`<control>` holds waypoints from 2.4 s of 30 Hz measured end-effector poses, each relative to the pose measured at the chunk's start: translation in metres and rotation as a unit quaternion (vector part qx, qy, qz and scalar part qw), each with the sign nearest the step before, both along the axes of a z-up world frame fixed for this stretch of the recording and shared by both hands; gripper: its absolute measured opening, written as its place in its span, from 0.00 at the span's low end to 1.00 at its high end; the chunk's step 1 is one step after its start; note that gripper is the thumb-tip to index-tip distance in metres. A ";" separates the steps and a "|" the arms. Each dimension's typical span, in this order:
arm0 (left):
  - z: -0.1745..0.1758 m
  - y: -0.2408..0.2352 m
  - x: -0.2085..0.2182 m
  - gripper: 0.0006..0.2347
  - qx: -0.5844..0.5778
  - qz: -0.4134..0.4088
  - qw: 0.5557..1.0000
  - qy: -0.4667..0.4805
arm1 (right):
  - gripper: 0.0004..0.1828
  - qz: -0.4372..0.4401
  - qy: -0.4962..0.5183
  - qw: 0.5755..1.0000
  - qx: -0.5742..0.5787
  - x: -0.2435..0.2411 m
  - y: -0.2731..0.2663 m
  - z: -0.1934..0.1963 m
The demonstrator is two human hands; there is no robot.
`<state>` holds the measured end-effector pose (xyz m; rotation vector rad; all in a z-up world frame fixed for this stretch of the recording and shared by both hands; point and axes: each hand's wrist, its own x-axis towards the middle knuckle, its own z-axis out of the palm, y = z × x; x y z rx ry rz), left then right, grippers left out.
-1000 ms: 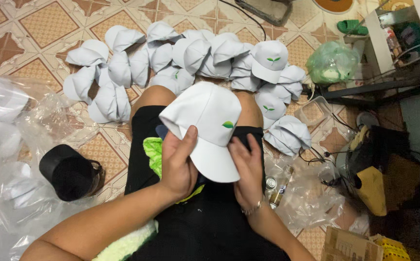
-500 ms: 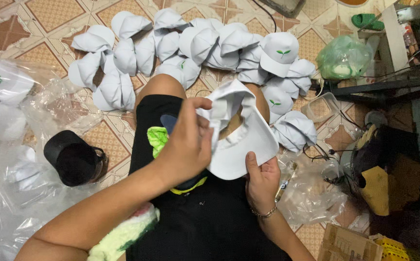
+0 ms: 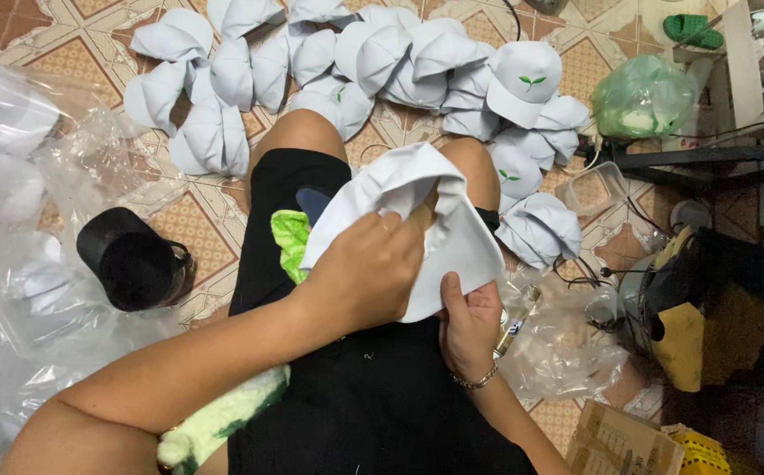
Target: The person sits on the floor and processes white baseball caps. They insert a cardboard piece into the cap, wipe the interior with a cloth, and use a hairdryer to heat the front logo. The person then sprays the interior with an aerosol can and places the finished cap aside.
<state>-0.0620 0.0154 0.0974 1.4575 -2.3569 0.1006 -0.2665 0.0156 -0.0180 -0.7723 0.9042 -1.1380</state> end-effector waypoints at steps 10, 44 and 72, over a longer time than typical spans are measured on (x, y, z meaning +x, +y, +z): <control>-0.014 -0.016 -0.003 0.22 0.193 0.106 0.950 0.220 | 0.13 -0.002 0.141 0.990 -0.028 -0.008 0.006 -0.020; -0.067 -0.016 -0.035 0.05 0.136 -0.065 0.987 -0.047 | 0.30 -0.073 0.503 0.845 -0.165 -0.037 -0.010 0.028; -0.041 -0.005 -0.008 0.17 0.024 0.030 0.988 0.147 | 0.33 -0.059 0.474 0.864 -0.161 -0.050 -0.010 0.004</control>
